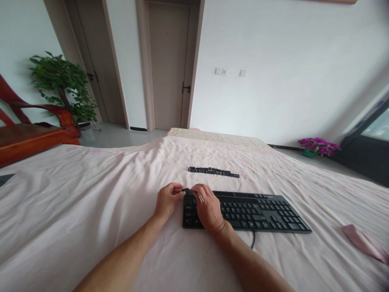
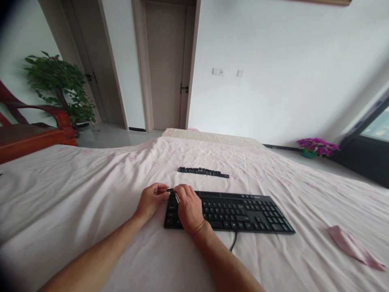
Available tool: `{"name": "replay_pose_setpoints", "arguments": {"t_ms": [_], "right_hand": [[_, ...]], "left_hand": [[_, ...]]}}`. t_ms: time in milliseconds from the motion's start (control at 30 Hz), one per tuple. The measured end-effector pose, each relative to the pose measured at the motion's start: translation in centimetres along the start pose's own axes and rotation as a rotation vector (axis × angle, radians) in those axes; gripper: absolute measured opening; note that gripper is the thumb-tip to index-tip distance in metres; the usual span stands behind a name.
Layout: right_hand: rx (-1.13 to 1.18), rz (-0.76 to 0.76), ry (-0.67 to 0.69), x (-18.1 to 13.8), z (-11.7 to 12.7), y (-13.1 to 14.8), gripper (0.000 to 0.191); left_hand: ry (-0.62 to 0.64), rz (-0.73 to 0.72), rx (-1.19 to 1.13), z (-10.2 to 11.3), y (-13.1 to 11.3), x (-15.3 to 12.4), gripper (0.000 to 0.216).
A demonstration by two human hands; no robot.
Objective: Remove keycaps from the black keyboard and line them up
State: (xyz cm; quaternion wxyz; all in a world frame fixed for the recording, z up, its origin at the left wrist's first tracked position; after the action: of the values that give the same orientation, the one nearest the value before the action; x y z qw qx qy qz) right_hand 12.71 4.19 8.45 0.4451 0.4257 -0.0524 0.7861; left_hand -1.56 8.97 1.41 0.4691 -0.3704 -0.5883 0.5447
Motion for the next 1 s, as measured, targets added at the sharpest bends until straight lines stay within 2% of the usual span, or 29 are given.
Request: {"name": "replay_pose_setpoints", "arguments": {"t_ms": [167, 367, 500, 767, 1000], "right_hand": [[-0.152, 0.079, 0.11, -0.1, -0.7, 0.9, 0.017], [-0.088, 0.091, 0.139, -0.4, -1.2, 0.8, 0.023], [-0.08, 0.114, 0.146, -0.5, -1.3, 0.8, 0.03], [-0.06, 0.061, 0.116, -0.3, -0.4, 0.6, 0.033], [0.036, 0.118, 0.115, -0.3, 0.7, 2.3, 0.03]], "left_hand": [[-0.029, 0.117, -0.177, 0.6, 0.7, 0.6, 0.044], [-0.064, 0.162, -0.247, 0.9, 0.8, 1.1, 0.041], [-0.057, 0.339, -0.305, -0.2, 1.9, 2.5, 0.038], [-0.065, 0.438, -0.505, -2.2, 2.5, 6.0, 0.027], [-0.061, 0.552, -0.717, 0.1, 3.1, 7.5, 0.014]]}}
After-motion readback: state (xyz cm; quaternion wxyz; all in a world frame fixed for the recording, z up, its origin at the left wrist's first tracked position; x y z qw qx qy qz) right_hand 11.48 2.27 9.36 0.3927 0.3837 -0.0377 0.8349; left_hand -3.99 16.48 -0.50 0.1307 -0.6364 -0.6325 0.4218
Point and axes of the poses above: each hand's wrist, its own x-axis towards the middle knuckle, its own z-axis out of the back of the hand, y = z × x, the point moved 8 cm from there along x, towards the middle knuckle, and after that the axes turned 10 degrees about -y, right-handed, at the moved point
